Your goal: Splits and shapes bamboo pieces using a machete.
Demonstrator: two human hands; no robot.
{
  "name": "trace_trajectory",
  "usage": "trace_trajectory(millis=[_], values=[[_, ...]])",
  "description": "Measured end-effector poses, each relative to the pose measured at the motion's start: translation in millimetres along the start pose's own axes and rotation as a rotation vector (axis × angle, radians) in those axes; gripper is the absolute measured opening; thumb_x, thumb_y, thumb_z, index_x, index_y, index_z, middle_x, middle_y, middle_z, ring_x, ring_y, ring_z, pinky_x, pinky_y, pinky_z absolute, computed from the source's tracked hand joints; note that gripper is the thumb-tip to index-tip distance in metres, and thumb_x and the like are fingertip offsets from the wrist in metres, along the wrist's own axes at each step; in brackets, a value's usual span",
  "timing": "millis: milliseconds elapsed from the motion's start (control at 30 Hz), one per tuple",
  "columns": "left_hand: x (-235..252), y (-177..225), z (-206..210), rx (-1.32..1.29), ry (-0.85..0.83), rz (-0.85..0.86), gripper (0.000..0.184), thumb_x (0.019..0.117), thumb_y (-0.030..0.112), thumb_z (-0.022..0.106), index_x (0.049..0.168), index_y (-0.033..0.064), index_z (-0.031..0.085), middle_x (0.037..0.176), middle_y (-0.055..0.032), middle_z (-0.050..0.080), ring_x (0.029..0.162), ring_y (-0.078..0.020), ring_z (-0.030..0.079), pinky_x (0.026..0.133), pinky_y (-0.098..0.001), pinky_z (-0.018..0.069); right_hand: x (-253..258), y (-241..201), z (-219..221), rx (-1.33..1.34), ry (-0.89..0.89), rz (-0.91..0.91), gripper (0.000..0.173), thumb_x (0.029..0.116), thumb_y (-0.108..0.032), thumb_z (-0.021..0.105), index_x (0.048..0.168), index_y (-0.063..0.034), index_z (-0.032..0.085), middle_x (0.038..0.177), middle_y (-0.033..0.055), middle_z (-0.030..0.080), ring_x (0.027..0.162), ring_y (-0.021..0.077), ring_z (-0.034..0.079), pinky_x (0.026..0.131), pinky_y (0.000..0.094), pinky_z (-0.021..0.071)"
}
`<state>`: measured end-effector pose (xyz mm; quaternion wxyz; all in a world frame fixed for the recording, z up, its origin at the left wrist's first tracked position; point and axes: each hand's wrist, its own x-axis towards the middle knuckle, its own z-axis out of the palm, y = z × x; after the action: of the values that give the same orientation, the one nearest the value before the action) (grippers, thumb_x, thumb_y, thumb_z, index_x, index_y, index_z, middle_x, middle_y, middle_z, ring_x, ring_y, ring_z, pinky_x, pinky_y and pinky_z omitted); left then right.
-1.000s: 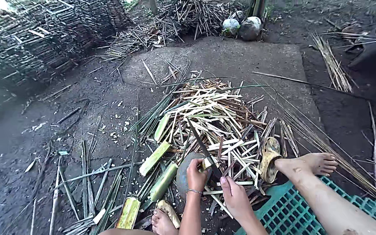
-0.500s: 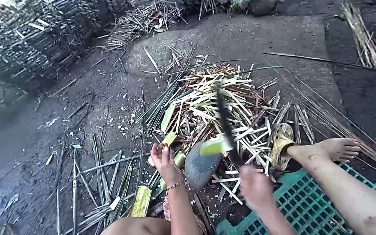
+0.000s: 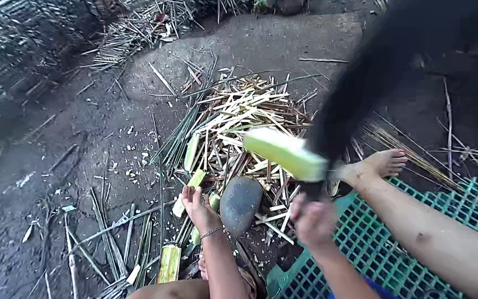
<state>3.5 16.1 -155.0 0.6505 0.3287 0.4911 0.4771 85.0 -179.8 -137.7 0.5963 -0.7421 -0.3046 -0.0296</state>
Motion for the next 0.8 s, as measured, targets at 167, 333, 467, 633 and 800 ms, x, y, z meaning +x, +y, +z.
trace_trajectory(millis=[167, 333, 467, 633, 800], values=[[-6, -2, 7, 0.040, -0.043, 0.028, 0.057, 0.1020, 0.006, 0.049, 0.155, 0.0024, 0.030, 0.156, -0.0210, 0.034, 0.136, -0.0281, 0.042, 0.107, -0.0461, 0.0389, -3, 64, 40, -0.272, -0.624, 0.775, 0.057, 0.1121, -0.042, 0.032, 0.111, 0.0048, 0.065, 0.090, 0.0212, 0.065, 0.084, 0.0346, 0.066, 0.082, 0.0547, 0.0519], [-1, -5, 1, 0.023, 0.011, 0.016, 0.055, 0.1035, 0.007, 0.048, 0.155, 0.0015, 0.030, 0.156, -0.0210, 0.034, 0.137, -0.0281, 0.041, 0.108, -0.0457, 0.0391, 18, 6, 1, 0.083, -0.255, 0.359, 0.051, 0.1089, -0.041, 0.034, 0.095, -0.0009, 0.063, 0.062, -0.0045, 0.053, 0.049, 0.0042, 0.053, 0.049, 0.0265, 0.0515], [-1, -1, -4, 0.019, 0.036, 0.011, 0.051, 0.1037, 0.009, 0.046, 0.153, 0.0016, 0.033, 0.156, -0.0202, 0.035, 0.140, -0.0303, 0.039, 0.109, -0.0486, 0.0389, 17, -6, -1, 0.359, 0.070, -0.073, 0.053, 0.1023, -0.067, 0.031, 0.092, -0.0246, 0.061, 0.068, -0.0161, 0.060, 0.057, -0.0040, 0.059, 0.053, 0.0196, 0.0549], [-5, -13, -1, 0.051, -0.098, 0.063, 0.055, 0.1013, 0.009, 0.046, 0.153, 0.0002, 0.030, 0.154, -0.0210, 0.036, 0.135, -0.0273, 0.043, 0.108, -0.0457, 0.0393, -61, 74, 42, -0.203, -0.416, 0.512, 0.059, 0.1108, -0.039, 0.034, 0.110, 0.0105, 0.066, 0.080, 0.0230, 0.067, 0.076, 0.0357, 0.069, 0.075, 0.0544, 0.0558], [-9, -32, -6, 0.240, -0.470, 0.117, 0.082, 0.0866, 0.020, 0.058, 0.157, -0.0016, 0.021, 0.160, -0.0219, 0.030, 0.143, -0.0267, 0.039, 0.110, -0.0443, 0.0414, -52, 84, 53, -0.278, -0.625, 0.783, 0.056, 0.1123, -0.039, 0.034, 0.110, 0.0068, 0.066, 0.091, 0.0240, 0.067, 0.089, 0.0379, 0.067, 0.085, 0.0567, 0.0516]])
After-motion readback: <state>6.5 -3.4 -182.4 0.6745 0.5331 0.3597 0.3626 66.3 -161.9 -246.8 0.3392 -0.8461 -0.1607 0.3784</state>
